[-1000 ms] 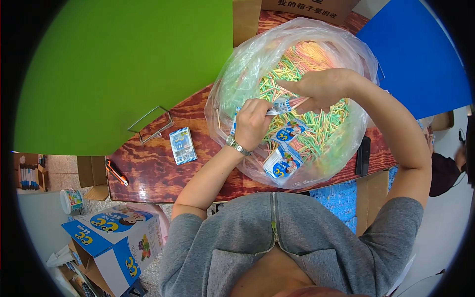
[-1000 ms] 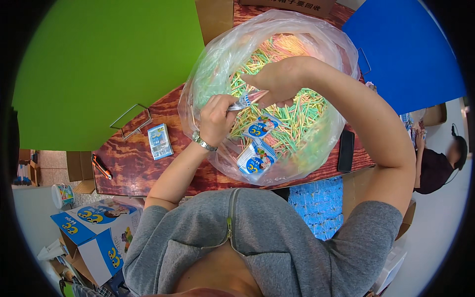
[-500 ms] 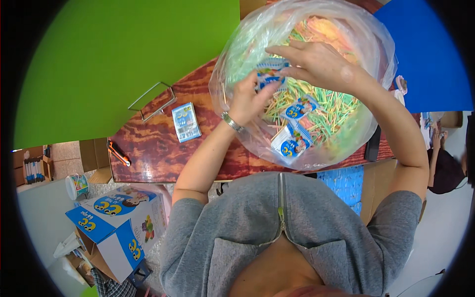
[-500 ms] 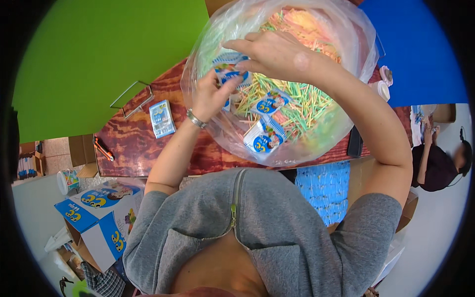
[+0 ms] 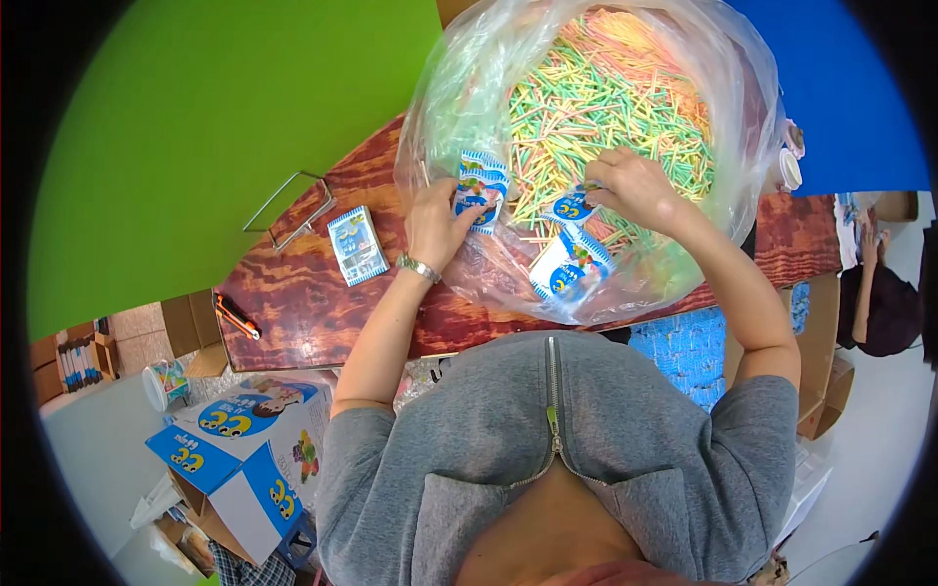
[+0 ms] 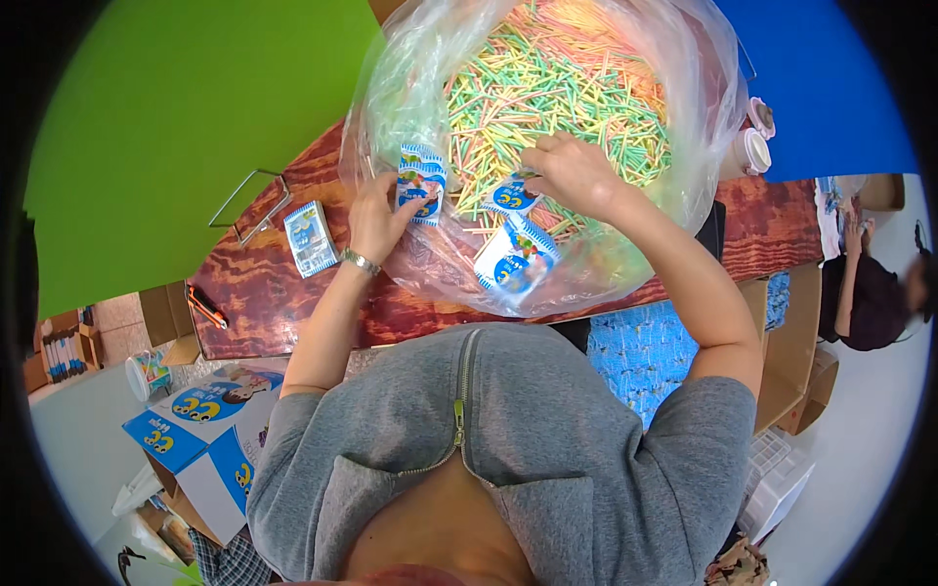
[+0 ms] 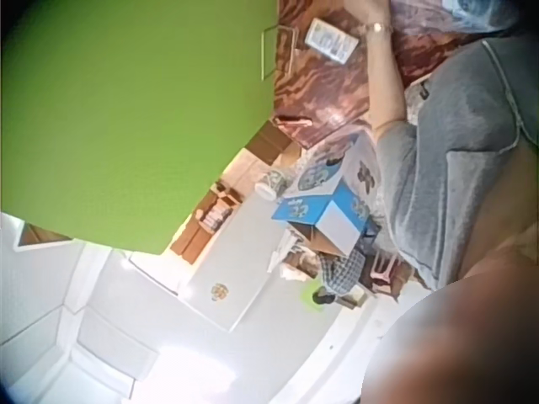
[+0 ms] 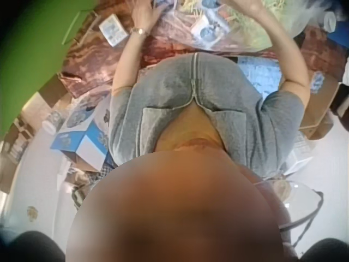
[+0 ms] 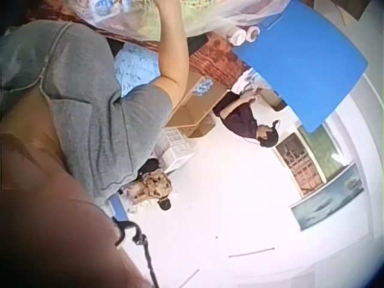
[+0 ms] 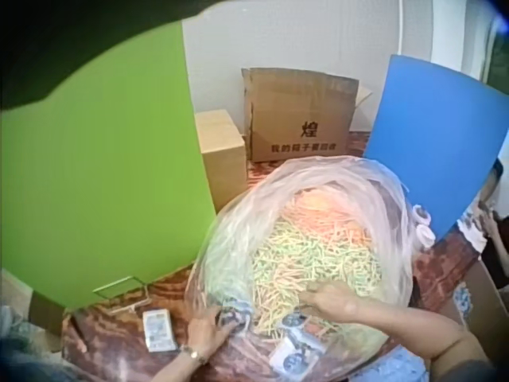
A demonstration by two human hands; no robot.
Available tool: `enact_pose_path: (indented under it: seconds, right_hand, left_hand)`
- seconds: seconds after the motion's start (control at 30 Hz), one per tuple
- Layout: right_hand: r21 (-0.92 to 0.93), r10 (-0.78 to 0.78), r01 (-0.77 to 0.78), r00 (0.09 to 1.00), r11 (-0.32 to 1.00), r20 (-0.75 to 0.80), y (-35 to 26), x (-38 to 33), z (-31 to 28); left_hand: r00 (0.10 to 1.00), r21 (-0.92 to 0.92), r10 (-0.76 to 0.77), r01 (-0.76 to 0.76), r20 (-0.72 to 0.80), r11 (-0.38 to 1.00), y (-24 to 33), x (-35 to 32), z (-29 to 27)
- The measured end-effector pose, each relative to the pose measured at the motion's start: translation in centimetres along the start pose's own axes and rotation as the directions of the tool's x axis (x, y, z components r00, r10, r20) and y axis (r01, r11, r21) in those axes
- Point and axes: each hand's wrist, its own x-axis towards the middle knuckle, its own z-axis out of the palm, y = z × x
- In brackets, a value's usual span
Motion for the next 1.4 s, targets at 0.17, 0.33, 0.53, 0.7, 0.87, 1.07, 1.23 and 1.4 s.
enact_pose_path:
  seconds: [0.17,0.33,0.53,0.7,0.87,1.07,1.23,1.4]
  right_hand:
    - [0.184,-0.077,0.086,0.995,0.979,-0.056,0.0,0.4,-3.2]
    - [0.424,-0.089,0.156,0.981,0.892,-0.174,-2.4,2.0,-5.0]
    - [0.388,-0.028,0.153,0.950,0.909,-0.310,-1.2,1.3,-4.7]
    - [0.542,-0.104,0.157,0.986,0.825,-0.128,1.5,2.0,-6.5]
    - [0.063,0.157,-0.147,0.965,0.987,-0.208,18.3,2.3,-6.2]
    - [-0.348,0.248,-0.209,0.966,0.914,0.072,22.5,1.2,-5.5]
    - [-0.343,0.316,-0.245,0.934,0.907,0.167,21.8,1.9,-6.4]
    - [-0.500,0.139,-0.020,0.970,0.866,0.200,22.8,1.8,-6.3]
  left_hand:
    - [0.893,0.090,0.401,-0.391,-0.205,0.916,6.3,1.3,-1.8]
    - [0.964,-0.643,0.125,0.057,0.234,0.764,8.1,2.5,1.6]
    - [0.926,-0.690,0.093,0.202,0.365,0.695,9.7,4.9,1.8]
    - [0.958,-0.654,0.056,0.149,0.283,0.742,9.2,5.4,2.9]
    - [0.955,-0.726,0.079,0.162,0.287,0.669,10.9,5.7,2.4]
    - [0.944,-0.705,0.109,0.151,0.310,0.693,9.8,5.2,2.6]
    - [0.949,-0.736,0.121,0.142,0.292,0.662,9.7,5.0,3.7]
    - [0.949,-0.749,0.143,0.123,0.280,0.651,10.0,5.0,4.1]
